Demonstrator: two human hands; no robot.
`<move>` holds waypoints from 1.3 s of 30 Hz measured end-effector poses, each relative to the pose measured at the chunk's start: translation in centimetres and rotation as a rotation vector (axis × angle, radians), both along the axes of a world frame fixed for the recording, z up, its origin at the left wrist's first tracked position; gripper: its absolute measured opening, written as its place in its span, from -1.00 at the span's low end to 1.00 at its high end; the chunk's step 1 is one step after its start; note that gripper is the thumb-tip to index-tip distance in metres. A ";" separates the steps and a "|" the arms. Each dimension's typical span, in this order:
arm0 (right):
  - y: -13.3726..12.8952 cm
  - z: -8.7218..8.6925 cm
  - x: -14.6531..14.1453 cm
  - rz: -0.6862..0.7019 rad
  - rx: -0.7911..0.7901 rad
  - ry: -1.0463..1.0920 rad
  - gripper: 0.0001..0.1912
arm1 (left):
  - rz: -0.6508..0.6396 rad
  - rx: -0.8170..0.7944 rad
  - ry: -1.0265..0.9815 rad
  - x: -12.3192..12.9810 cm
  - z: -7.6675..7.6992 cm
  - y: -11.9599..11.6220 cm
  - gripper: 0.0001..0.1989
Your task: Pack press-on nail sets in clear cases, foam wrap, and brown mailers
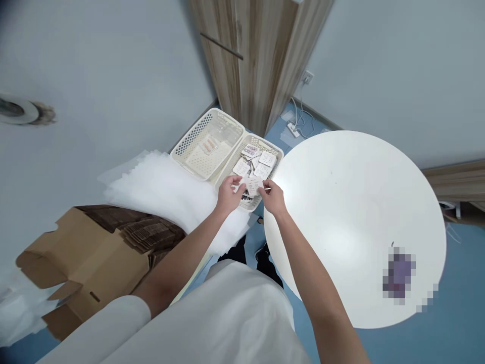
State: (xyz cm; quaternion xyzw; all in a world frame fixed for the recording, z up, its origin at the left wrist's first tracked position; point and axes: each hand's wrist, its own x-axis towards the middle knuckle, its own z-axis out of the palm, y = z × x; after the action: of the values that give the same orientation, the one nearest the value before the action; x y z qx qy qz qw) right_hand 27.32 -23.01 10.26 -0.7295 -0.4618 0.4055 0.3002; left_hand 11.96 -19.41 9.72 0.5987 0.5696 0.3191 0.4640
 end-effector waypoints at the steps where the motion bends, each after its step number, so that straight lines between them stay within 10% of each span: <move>1: -1.1 0.5 0.3 -0.032 0.023 0.004 -0.73 | -0.019 -0.048 -0.062 0.6 0.5 -1.3 -0.71; 9: -14.1 4.7 2.5 0.030 0.368 -0.188 -0.65 | -0.200 -0.320 -0.535 6.7 4.2 -12.6 -0.64; 20: -28.6 4.2 8.8 0.035 0.421 -0.482 -0.51 | -0.416 -0.435 -0.411 13.7 5.8 -22.4 -0.66; 29: -33.4 2.7 12.6 -0.513 0.397 0.016 -0.60 | -0.503 -0.588 -0.375 15.2 4.5 -24.4 -0.67; 39: -33.7 1.7 12.4 -0.430 0.312 0.495 -0.49 | -0.513 -0.643 -0.364 15.6 4.0 -24.5 -0.66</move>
State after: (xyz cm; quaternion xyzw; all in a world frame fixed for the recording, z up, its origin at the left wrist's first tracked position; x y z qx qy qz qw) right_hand 39.71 -56.74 11.95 -0.6350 -0.2673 0.4222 0.5892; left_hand 27.52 -43.91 13.68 0.4801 0.3822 0.1004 0.7832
